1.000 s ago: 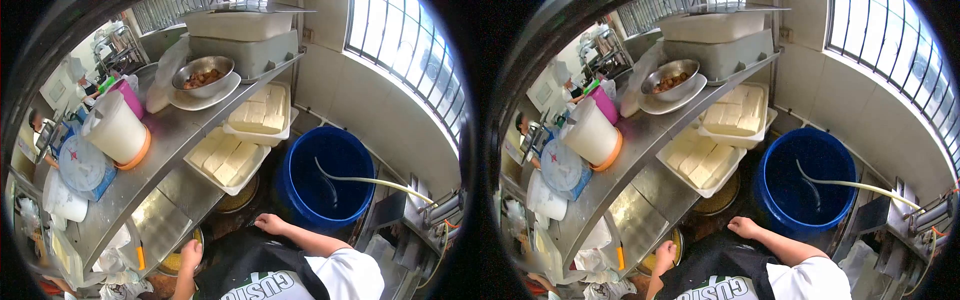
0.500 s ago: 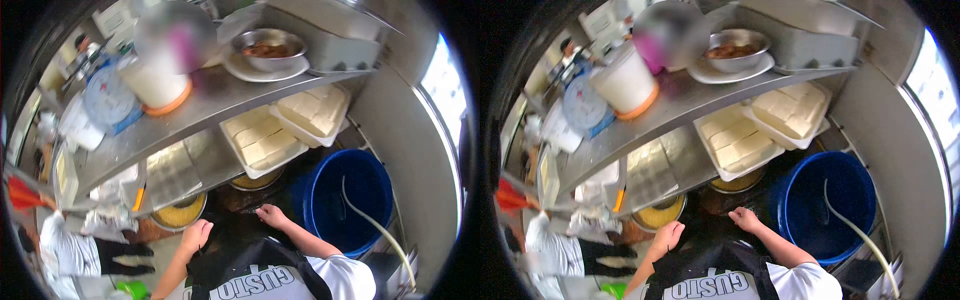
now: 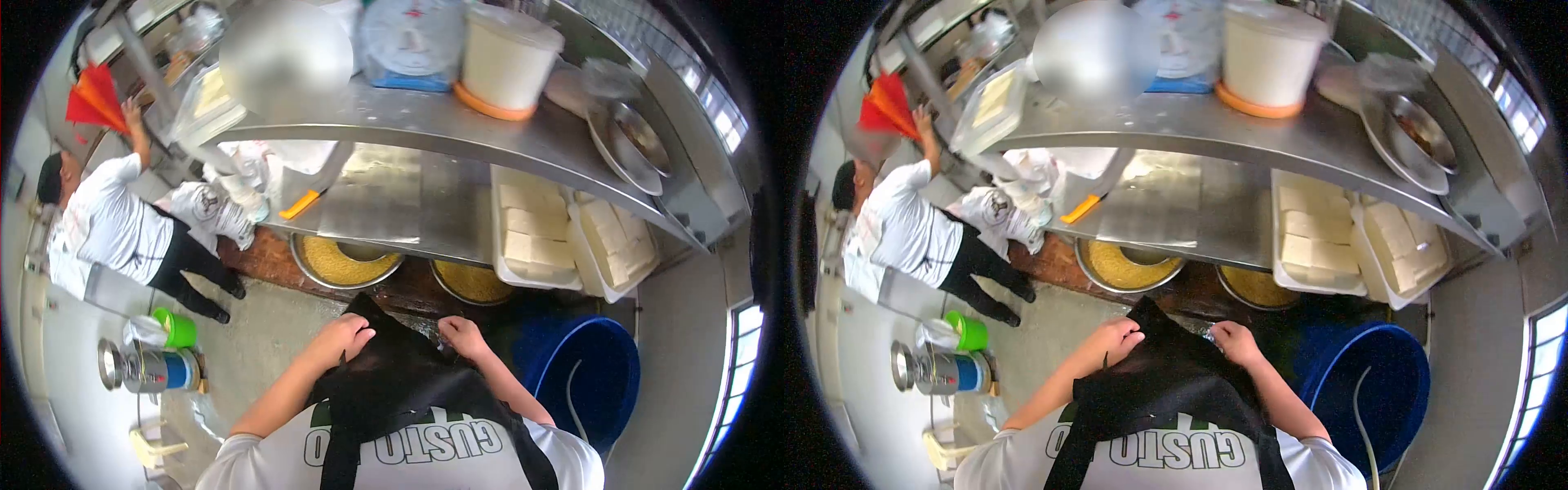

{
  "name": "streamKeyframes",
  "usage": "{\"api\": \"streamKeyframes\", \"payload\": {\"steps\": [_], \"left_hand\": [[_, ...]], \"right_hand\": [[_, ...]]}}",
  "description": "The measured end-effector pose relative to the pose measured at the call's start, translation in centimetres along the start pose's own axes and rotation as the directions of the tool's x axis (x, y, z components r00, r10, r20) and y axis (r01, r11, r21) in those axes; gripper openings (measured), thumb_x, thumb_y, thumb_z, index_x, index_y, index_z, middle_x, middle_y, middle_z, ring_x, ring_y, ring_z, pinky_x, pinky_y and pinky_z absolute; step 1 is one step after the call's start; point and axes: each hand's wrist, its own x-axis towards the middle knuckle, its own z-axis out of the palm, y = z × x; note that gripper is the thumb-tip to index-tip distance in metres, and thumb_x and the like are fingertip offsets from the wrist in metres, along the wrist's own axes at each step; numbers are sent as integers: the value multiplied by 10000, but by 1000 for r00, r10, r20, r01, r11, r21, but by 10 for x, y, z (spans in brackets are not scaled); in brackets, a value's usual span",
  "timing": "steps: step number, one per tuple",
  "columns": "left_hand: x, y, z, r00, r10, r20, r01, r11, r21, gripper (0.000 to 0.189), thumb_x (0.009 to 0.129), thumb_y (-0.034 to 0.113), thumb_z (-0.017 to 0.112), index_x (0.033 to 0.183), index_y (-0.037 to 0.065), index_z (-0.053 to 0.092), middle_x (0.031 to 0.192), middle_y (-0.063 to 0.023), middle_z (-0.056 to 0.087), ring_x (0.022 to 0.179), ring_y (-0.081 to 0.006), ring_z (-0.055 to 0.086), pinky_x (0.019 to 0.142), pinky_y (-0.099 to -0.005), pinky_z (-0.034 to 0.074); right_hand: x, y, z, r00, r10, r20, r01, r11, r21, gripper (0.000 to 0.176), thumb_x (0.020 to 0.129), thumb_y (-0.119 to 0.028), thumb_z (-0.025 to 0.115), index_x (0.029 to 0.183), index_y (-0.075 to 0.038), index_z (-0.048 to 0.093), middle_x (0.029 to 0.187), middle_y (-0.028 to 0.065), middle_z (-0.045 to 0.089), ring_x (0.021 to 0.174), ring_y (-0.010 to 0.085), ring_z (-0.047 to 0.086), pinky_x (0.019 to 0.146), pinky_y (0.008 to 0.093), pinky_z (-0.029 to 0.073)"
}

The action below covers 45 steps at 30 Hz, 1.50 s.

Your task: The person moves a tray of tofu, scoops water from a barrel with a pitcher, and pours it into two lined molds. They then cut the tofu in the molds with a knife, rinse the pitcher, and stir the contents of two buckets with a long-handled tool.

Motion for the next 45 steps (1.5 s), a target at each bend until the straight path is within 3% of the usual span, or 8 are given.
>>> {"api": "streamKeyframes", "payload": {"steps": [8, 12, 15, 21, 28, 34, 38, 45], "left_hand": [[-67, -80, -30, 1000, -19, 18, 20, 999, -33, 311, 1005, 287, 639, 1055, -14, 701, 1039, -248, 708, 1026, -445, 666, 904, -498, 537], [-107, -121, -37, 994, -85, -63, 76, 989, -128, 219, 988, 202, 650, 1044, -2, 705, 1039, -250, 709, 1004, -449, 676, 891, -489, 550], [-132, -159, -39, 992, -26, -127, 4, 985, -171, 179, 967, 153, 628, 1033, -8, 670, 1010, -261, 691, 962, -478, 652, 855, -520, 535], [-173, -192, -55, 981, -121, -152, 97, 983, -156, 151, 941, 61, 591, 1057, 2, 668, 1031, -254, 693, 971, -475, 657, 846, -510, 541], [-188, -180, -74, 950, -274, -147, 246, 952, -185, 124, 956, 73, 589, 1030, 2, 659, 1002, -245, 688, 948, -467, 656, 841, -509, 539], [-183, -169, -64, 862, -407, -302, 350, 909, -224, 107, 949, 108, 635, 948, 12, 589, 905, -241, 648, 918, -466, 641, 801, -516, 520], [-165, -162, -56, 886, -370, -279, 338, 928, -157, 161, 933, 118, 686, 916, 19, 559, 872, -231, 624, 863, -449, 632, 758, -503, 507], [-130, -128, -46, 933, -304, -194, 279, 950, -143, 169, 959, 130, 696, 934, 21, 569, 879, -220, 621, 854, -437, 636, 751, -477, 508]], "right_hand": [[32, -58, 80, 997, 11, -73, -9, 1000, 21, 350, 1012, -344, 663, 1110, -15, 729, 865, 106, 731, 785, 202, 711, 754, 360, 563], [24, -108, 147, 993, 5, 122, 8, 995, -104, 360, 1007, -369, 666, 1132, -37, 726, 1020, 155, 746, 955, 286, 723, 877, 403, 560], [21, -130, 191, 962, -115, 246, 183, 944, -274, 379, 1011, -399, 658, 1177, -63, 717, 1134, 179, 738, 1079, 355, 710, 943, 431, 552], [26, -138, 242, 943, -142, 301, 243, 912, -331, 406, 1030, -409, 639, 1230, -61, 699, 1151, 166, 743, 1098, 333, 710, 972, 418, 547], [39, -147, 255, 921, -160, 355, 276, 911, -305, 394, 1011, -414, 648, 1189, -67, 712, 1133, 180, 748, 1078, 369, 712, 937, 453, 558], [66, -145, 261, 860, -240, 450, 386, 882, -269, 393, 1005, -403, 659, 1191, -61, 710, 1148, 178, 746, 1089, 364, 710, 941, 448, 555], [72, -147, 238, 840, -317, 441, 439, 874, -208, 371, 1002, -388, 665, 1174, -64, 717, 1122, 177, 749, 1061, 360, 716, 928, 448, 557], [78, -111, 180, 898, -202, 392, 323, 907, -271, 344, 998, -383, 674, 1123, -67, 727, 1066, 167, 749, 1011, 347, 721, 892, 448, 556]]}}
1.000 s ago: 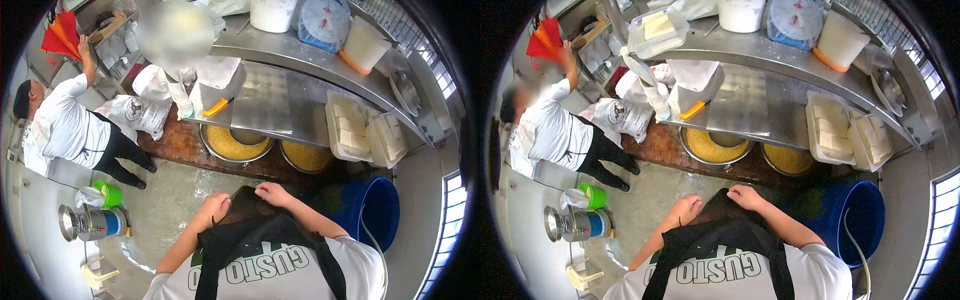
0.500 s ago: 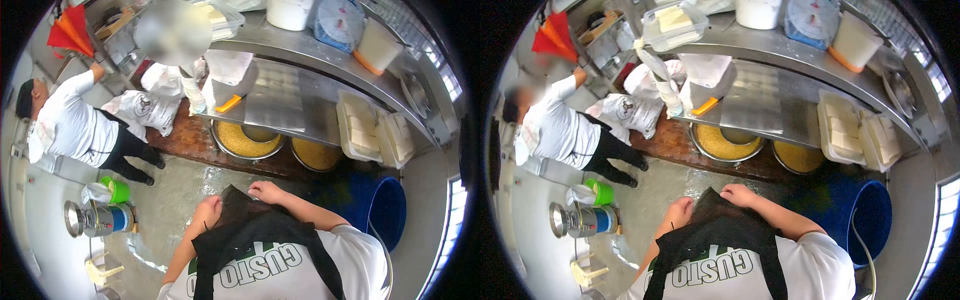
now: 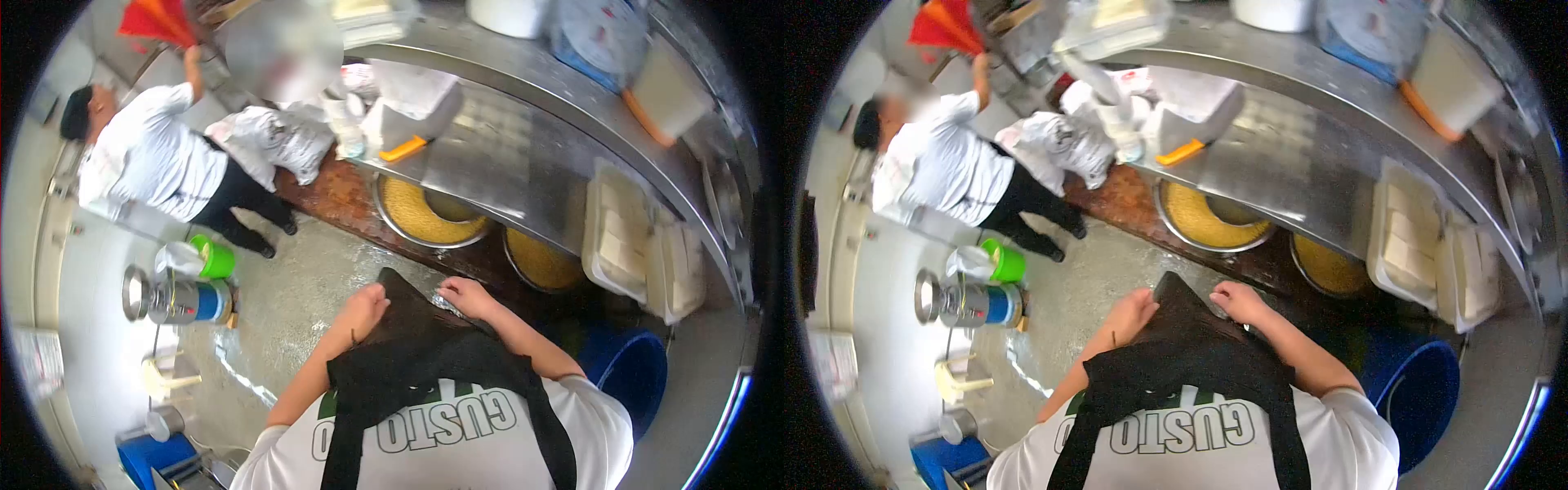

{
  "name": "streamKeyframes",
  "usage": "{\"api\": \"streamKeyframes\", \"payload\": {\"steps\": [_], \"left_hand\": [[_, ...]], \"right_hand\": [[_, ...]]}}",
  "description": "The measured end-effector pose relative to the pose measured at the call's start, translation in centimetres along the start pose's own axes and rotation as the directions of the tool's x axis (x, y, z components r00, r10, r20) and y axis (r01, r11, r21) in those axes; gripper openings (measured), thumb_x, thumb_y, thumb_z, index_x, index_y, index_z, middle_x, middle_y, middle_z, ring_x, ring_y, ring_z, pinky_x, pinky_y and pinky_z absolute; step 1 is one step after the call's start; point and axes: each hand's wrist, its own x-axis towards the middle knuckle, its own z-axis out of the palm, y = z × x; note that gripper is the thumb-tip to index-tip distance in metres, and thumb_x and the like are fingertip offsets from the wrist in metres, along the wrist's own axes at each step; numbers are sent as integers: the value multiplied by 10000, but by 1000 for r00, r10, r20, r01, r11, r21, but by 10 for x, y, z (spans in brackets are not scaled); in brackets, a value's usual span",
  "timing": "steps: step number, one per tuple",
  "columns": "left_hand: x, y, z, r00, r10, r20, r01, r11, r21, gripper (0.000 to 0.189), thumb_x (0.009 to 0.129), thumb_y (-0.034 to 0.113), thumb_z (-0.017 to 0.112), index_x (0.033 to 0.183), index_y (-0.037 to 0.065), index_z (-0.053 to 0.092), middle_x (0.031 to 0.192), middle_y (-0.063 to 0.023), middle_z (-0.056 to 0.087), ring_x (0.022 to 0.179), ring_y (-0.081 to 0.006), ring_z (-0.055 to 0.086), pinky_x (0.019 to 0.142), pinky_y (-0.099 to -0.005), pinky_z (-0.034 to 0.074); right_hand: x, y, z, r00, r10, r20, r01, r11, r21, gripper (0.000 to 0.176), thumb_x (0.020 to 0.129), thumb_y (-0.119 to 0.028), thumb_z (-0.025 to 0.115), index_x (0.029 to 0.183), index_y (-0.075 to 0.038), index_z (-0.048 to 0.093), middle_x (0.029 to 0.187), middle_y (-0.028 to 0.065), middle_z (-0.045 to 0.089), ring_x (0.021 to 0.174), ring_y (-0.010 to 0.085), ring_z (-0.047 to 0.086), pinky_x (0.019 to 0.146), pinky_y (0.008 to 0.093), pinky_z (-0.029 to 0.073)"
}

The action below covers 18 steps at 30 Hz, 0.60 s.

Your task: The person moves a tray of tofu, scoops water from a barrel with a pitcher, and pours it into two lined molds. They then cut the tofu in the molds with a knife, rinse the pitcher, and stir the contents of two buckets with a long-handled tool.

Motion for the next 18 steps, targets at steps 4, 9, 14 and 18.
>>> {"api": "streamKeyframes", "payload": {"steps": [4, 9, 14, 18], "left_hand": [[11, -1, 18, 999, -35, 18, 33, 996, 81, 130, 987, 126, 658, 995, 0, 685, 981, -227, 699, 916, -405, 684, 801, -449, 544], [21, 9, 14, 999, 18, -39, -12, 989, 150, 190, 965, 85, 637, 1115, 18, 730, 1041, -238, 727, 978, -430, 704, 865, -477, 560], [22, 11, 0, 983, -171, -72, 180, 974, 137, 198, 972, 79, 613, 1125, 42, 734, 954, -213, 743, 882, -397, 733, 793, -462, 574], [24, 25, -6, 980, -197, -38, 201, 970, 140, 191, 985, 109, 622, 1126, 42, 732, 916, -206, 746, 856, -387, 736, 774, -448, 572]], "right_hand": [[-9, 28, -10, 1000, -12, -8, 12, 1000, -4, 389, 1001, -433, 654, 1140, -74, 712, 1090, 189, 742, 1046, 393, 703, 906, 479, 547], [-20, 39, -22, 998, 22, -62, -18, 998, 52, 411, 1009, -447, 624, 1144, -69, 716, 1105, 207, 736, 1059, 416, 693, 913, 506, 541], [-26, 51, -31, 997, -1, -80, 4, 999, 40, 403, 1012, -448, 625, 1139, -78, 724, 1112, 196, 738, 1072, 409, 692, 925, 495, 540], [-30, 59, -34, 993, 39, -108, -36, 999, 33, 369, 1016, -411, 642, 1152, -74, 707, 1111, 179, 739, 1072, 381, 701, 928, 465, 550]]}}
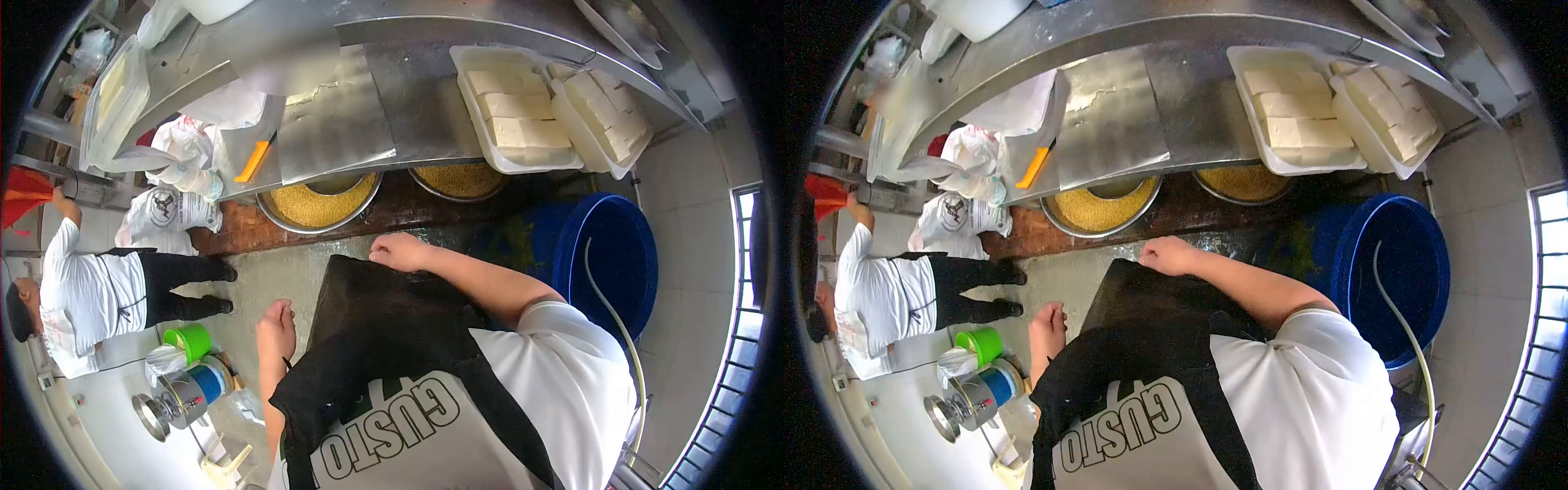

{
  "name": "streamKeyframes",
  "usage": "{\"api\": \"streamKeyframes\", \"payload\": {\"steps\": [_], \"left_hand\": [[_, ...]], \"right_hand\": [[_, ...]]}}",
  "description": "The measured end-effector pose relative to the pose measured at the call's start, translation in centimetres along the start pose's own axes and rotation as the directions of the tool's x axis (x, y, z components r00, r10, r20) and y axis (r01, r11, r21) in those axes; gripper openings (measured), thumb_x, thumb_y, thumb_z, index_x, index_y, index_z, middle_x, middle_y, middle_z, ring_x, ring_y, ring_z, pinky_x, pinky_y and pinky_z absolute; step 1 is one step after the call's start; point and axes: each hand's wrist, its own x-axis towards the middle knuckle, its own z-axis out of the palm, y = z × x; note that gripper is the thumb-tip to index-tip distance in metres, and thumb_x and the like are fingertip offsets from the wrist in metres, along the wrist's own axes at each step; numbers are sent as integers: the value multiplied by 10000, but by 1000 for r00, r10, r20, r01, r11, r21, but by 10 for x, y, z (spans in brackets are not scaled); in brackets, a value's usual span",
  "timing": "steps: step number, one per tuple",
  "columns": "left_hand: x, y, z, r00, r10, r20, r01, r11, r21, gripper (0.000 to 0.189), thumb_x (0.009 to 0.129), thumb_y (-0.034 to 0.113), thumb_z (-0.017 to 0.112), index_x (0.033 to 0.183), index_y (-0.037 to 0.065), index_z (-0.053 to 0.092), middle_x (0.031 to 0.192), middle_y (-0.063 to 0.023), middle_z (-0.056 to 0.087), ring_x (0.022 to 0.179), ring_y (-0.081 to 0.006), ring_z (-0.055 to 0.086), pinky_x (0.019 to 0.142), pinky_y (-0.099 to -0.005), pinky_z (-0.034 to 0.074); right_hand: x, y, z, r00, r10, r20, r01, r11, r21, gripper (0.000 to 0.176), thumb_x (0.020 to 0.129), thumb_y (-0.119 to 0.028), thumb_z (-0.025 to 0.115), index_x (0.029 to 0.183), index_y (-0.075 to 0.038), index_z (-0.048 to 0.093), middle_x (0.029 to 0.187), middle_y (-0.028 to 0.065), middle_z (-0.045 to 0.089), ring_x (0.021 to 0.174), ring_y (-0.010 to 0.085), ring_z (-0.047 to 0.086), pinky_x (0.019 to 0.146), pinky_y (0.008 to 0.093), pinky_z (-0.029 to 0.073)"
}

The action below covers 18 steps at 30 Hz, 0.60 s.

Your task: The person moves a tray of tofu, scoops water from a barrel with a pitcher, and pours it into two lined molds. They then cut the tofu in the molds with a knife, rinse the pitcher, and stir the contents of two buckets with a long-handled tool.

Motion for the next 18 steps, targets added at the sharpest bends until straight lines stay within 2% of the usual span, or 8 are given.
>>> {"api": "streamKeyframes", "payload": {"steps": [2, 4, 7, 8, 10, 14, 16, 18], "left_hand": [[-2, 11, 2, 1000, -4, 14, 4, 1000, -11, 192, 985, 118, 629, 1124, 32, 728, 917, -212, 744, 856, -391, 733, 775, -445, 569], [-4, 15, 6, 982, 190, -17, -188, 980, 57, 199, 974, 123, 649, 1124, 23, 734, 985, -225, 740, 933, -388, 731, 811, -430, 563], [-3, 8, 20, 941, 332, -67, -329, 943, 57, 144, 949, 107, 685, 1056, 13, 707, 978, -217, 714, 926, -392, 700, 802, -431, 542], [-4, 5, 22, 938, 340, -64, -337, 940, 55, 144, 949, 107, 685, 1056, 13, 707, 978, -217, 714, 926, -392, 700, 802, -431, 542], [-5, 8, 21, 989, 142, 51, -138, 988, -68, 109, 925, 85, 712, 960, 15, 637, 912, -191, 673, 858, -392, 654, 768, -445, 518], [-3, -4, 30, 979, 205, -3, -204, 974, -100, 164, 911, 72, 721, 911, 23, 565, 840, -183, 624, 784, -399, 603, 732, -458, 497], [-1, -9, 34, 982, 150, 118, -135, 983, -126, 143, 914, 74, 711, 903, 24, 577, 861, -203, 639, 810, -405, 622, 735, -454, 500], [-1, -7, 36, 976, 167, 137, -150, 981, -125, 122, 913, 66, 702, 900, 20, 590, 864, -208, 642, 815, -414, 628, 737, -462, 505]], "right_hand": [[-3, 0, 2, 1000, 23, -6, -23, 1000, 14, 378, 1018, -418, 639, 1163, -75, 705, 1109, 177, 741, 1072, 377, 702, 927, 460, 550], [-8, -9, 2, 999, 43, 2, -43, 999, 5, 384, 1018, -423, 639, 1171, -77, 705, 1115, 179, 740, 1077, 377, 701, 932, 460, 549], [-12, -17, 7, 999, 47, 12, -47, 999, -7, 400, 1019, -432, 637, 1190, -77, 703, 1134, 184, 738, 1098, 376, 696, 949, 461, 543], [-14, -19, 10, 999, 31, 21, -31, 1000, -7, 409, 1020, -436, 635, 1202, -75, 701, 1147, 187, 737, 1113, 377, 692, 961, 462, 538], [-16, -22, 16, 999, 46, 29, -46, 999, 11, 419, 1015, -451, 632, 1200, -82, 705, 1165, 194, 731, 1125, 394, 682, 969, 478, 533], [-24, -30, 25, 995, 85, 46, -86, 996, 19, 445, 1004, -465, 632, 1202, -74, 705, 1180, 203, 725, 1137, 414, 671, 975, 495, 528], [-27, -31, 27, 990, 112, 85, -113, 993, 11, 456, 1023, -450, 623, 1255, -63, 688, 1179, 199, 734, 1142, 392, 683, 991, 465, 529], [-32, -32, 27, 989, 118, 86, -120, 993, 12, 458, 1024, -452, 620, 1252, -62, 689, 1178, 200, 734, 1135, 390, 685, 986, 464, 531]]}}
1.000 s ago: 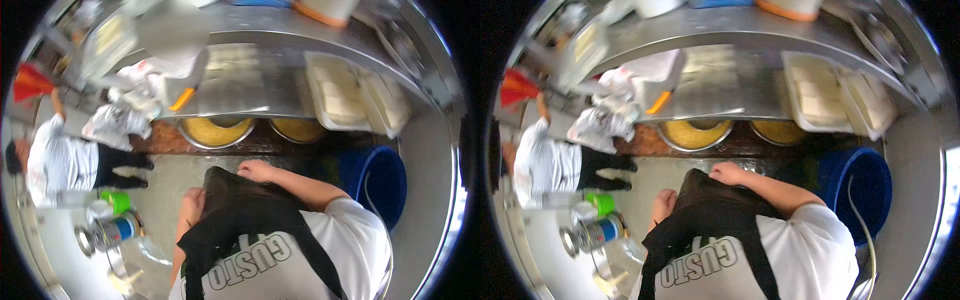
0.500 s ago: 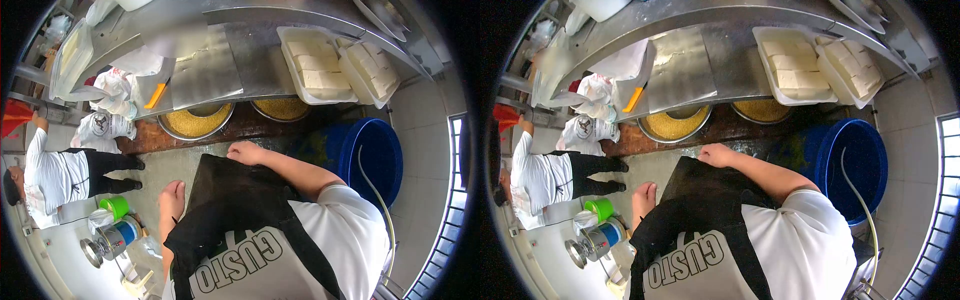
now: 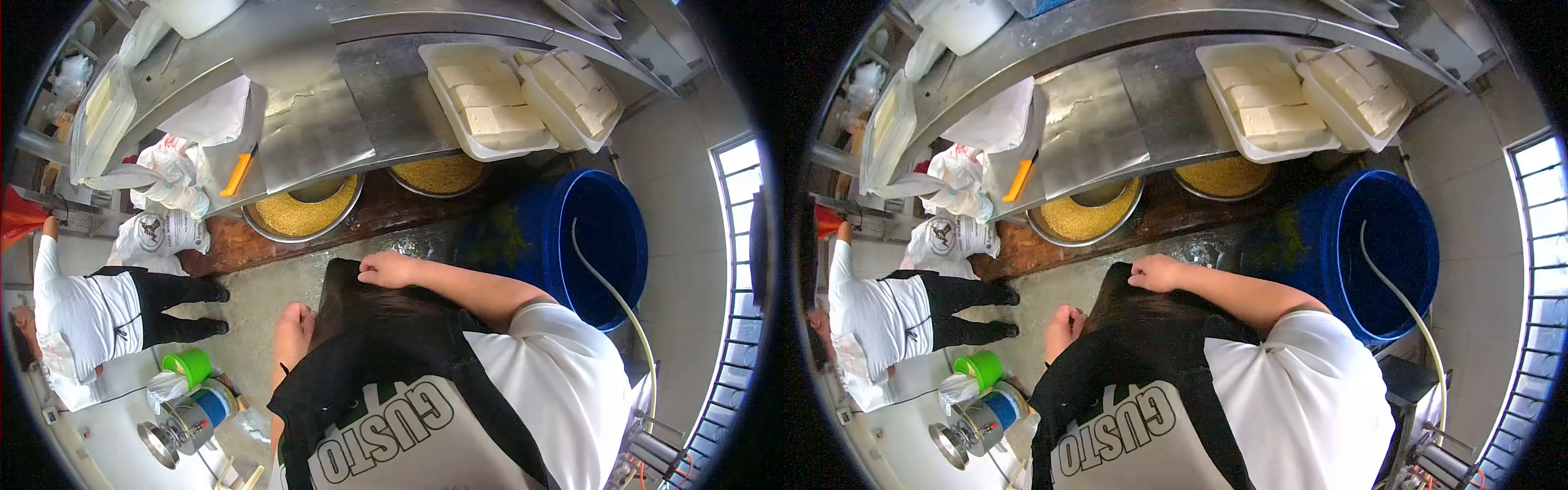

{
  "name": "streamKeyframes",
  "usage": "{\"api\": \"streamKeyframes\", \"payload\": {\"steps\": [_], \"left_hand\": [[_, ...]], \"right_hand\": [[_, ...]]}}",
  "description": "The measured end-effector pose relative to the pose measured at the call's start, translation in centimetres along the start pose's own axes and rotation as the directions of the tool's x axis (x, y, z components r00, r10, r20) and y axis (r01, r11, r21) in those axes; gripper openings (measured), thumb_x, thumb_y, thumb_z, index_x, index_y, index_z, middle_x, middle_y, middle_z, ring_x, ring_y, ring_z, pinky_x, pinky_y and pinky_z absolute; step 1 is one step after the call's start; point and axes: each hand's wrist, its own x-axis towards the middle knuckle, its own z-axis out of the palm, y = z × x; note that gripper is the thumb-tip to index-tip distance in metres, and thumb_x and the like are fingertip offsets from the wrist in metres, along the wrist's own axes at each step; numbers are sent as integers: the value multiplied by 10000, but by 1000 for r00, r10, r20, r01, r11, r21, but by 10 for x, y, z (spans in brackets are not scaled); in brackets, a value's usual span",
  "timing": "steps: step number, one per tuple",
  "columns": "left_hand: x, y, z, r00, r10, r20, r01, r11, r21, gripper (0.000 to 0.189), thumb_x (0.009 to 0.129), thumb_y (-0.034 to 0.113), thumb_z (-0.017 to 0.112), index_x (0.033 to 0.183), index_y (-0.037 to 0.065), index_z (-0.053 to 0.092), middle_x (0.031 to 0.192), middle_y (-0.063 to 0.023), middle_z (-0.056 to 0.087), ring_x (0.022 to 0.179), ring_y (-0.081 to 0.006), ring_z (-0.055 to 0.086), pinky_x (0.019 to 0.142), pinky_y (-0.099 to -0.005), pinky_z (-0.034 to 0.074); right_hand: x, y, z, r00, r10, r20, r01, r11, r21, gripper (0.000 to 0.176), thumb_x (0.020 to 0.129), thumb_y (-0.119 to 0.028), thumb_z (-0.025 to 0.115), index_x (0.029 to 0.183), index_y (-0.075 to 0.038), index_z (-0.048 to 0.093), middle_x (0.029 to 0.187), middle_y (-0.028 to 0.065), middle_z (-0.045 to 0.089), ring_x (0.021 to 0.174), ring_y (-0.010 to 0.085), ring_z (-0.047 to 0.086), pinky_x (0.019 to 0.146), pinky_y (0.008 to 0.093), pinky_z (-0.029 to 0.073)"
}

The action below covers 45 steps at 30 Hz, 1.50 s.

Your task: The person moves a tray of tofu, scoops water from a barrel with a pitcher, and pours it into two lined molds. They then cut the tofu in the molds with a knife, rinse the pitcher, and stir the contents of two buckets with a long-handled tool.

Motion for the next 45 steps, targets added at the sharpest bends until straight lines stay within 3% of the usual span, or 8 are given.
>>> {"api": "streamKeyframes", "payload": {"steps": [8, 16, 21, 26, 28, 34, 41, 45], "left_hand": [[14, 8, 7, 951, 304, -62, -299, 951, 77, 122, 913, 13, 635, 1010, 22, 709, 941, -226, 702, 898, -429, 690, 793, -473, 553], [22, 22, 0, 978, 191, 84, -199, 975, 101, 152, 924, 17, 619, 1050, 23, 705, 921, -247, 708, 894, -452, 698, 774, -477, 558], [22, 29, 2, 989, 137, -58, -132, 988, 74, 37, 944, 41, 640, 947, 22, 607, 832, -223, 644, 801, -406, 651, 711, -450, 518], [16, 19, 7, 984, 133, -120, -128, 991, 48, 162, 938, 29, 657, 863, 25, 513, 771, -184, 561, 705, -343, 565, 661, -410, 477], [11, 26, 7, 999, -31, -37, 32, 999, 29, 95, 932, 58, 653, 890, 28, 574, 906, -228, 637, 868, -476, 623, 750, -508, 507], [-19, 27, 19, 981, 15, -194, -4, 998, 55, 99, 961, 99, 622, 951, 1, 620, 985, -235, 671, 944, -480, 645, 813, -542, 531], [-77, 6, 49, 887, -385, -256, 396, 918, -8, 191, 967, 142, 585, 1101, 48, 686, 1016, -238, 711, 981, -456, 681, 854, -521, 554], [-101, -12, 59, 832, -469, -297, 454, 883, -123, 223, 972, 202, 585, 1108, 50, 674, 1029, -239, 713, 969, -462, 682, 861, -543, 552]], "right_hand": [[-9, 18, 7, 994, 0, -105, 5, 999, 51, 423, 1005, -444, 632, 1190, -75, 723, 1127, 209, 742, 1100, 415, 687, 959, 494, 538], [-6, 33, -30, 953, 131, -274, -76, 976, 204, 406, 986, -445, 666, 1108, -65, 741, 1082, 187, 754, 1062, 382, 711, 926, 463, 552], [5, 36, -39, 947, 77, -313, -26, 986, 162, 405, 989, -438, 672, 1110, -56, 732, 1066, 185, 753, 1026, 371, 716, 901, 451, 553], [23, 20, -37, 987, -14, -158, 32, 993, 117, 368, 998, -396, 678, 1125, -54, 724, 1068, 181, 750, 1029, 357, 716, 909, 438, 551], [32, 16, -36, 993, -84, -85, 92, 992, 91, 374, 1012, -397, 652, 1148, -58, 731, 1101, 178, 750, 1049, 365, 712, 921, 435, 549], [54, -2, -45, 970, -155, 190, 166, 985, -43, 390, 1027, -405, 613, 1174, -66, 740, 1115, 181, 754, 1060, 379, 712, 916, 437, 551], [97, -26, -30, 869, -339, 360, 397, 913, -99, 325, 1013, -317, 666, 1189, -52, 736, 1053, 129, 765, 945, 238, 727, 865, 376, 557], [123, -61, -5, 831, -277, 483, 342, 938, -52, 340, 1027, -292, 663, 1195, -3, 723, 1012, 100, 746, 892, 168, 696, 826, 333, 550]]}}
